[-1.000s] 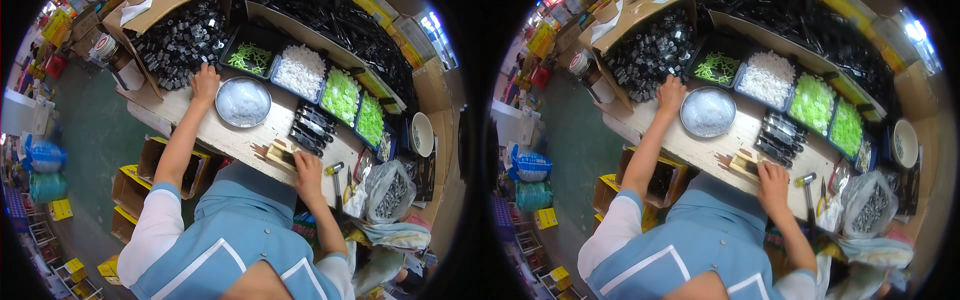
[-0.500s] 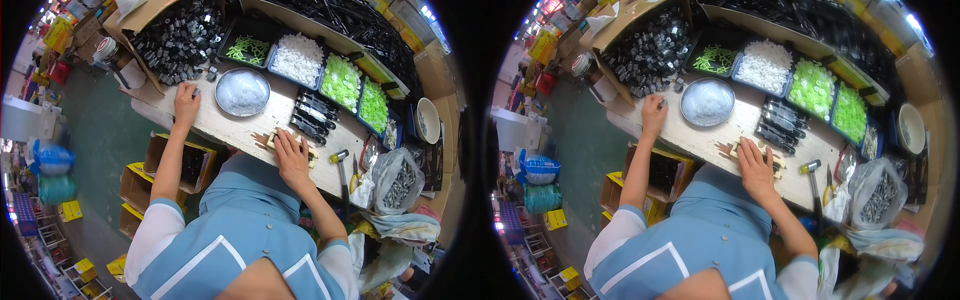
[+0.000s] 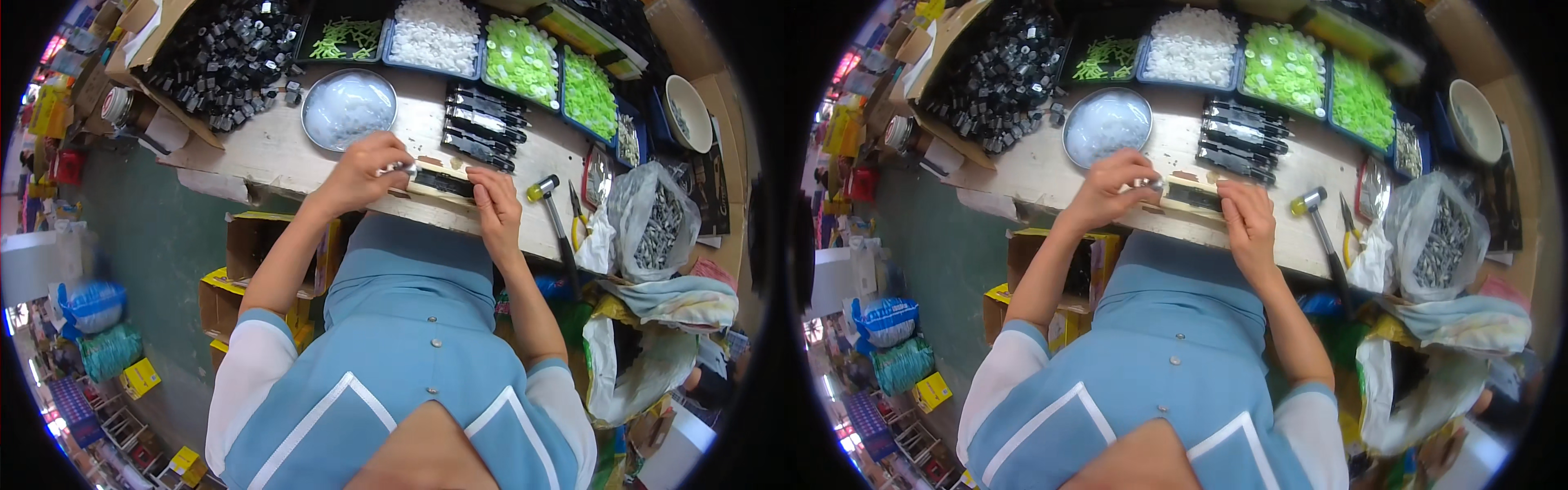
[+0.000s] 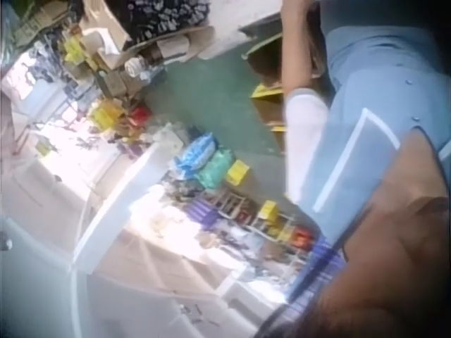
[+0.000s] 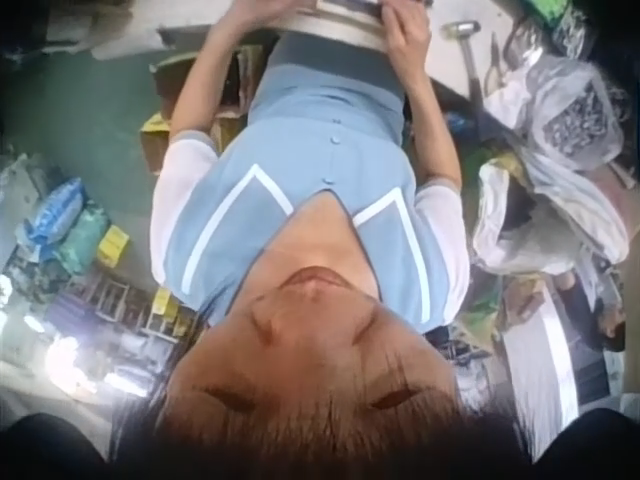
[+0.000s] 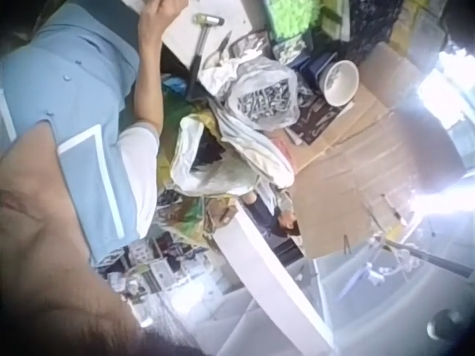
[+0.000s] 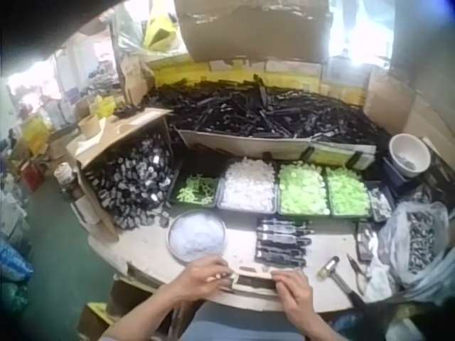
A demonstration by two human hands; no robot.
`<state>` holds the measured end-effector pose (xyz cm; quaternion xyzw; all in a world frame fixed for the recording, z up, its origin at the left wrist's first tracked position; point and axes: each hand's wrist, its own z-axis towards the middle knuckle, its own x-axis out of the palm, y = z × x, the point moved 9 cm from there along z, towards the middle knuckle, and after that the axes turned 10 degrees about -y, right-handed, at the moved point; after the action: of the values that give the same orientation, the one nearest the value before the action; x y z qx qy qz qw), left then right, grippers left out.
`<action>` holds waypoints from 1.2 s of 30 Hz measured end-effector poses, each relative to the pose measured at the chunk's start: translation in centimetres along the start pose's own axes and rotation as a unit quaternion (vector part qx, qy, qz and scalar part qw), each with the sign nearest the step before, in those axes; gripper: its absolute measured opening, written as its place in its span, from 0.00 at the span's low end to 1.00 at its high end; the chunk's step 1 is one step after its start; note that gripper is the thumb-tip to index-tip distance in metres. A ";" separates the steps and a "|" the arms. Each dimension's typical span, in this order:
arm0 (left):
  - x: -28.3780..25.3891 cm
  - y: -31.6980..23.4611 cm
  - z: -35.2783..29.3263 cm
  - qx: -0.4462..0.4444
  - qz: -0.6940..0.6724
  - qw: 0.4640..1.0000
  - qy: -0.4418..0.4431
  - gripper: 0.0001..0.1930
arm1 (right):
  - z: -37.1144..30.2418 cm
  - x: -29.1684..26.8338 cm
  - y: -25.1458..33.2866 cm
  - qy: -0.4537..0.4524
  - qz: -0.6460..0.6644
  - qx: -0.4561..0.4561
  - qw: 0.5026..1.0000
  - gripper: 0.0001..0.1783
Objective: The person assembles small metal terminals and springs into plastic housings at a factory workbench, using a rubber mallet and pliers to fit the components together.
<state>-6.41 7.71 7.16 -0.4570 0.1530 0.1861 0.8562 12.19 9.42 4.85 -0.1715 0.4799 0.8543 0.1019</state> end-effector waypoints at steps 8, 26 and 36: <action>5.9 0.7 -0.6 0.004 0.025 0.994 0.110 0.09 | -0.7 -0.3 -0.2 0.007 -0.029 -0.007 1.000 0.06; 6.1 7.7 -3.8 -0.425 -0.300 0.854 -0.017 0.06 | -0.8 0.0 -0.7 0.009 -0.031 -0.015 0.999 0.06; 6.1 7.4 -3.8 -0.451 -0.264 0.852 -0.037 0.06 | -0.2 -0.5 -1.5 0.002 -0.018 -0.004 1.000 0.06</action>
<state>-4.75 9.43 -2.84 -0.8093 -0.1058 0.0185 0.5775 13.15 10.03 3.78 -0.1820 0.4739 0.8538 0.1153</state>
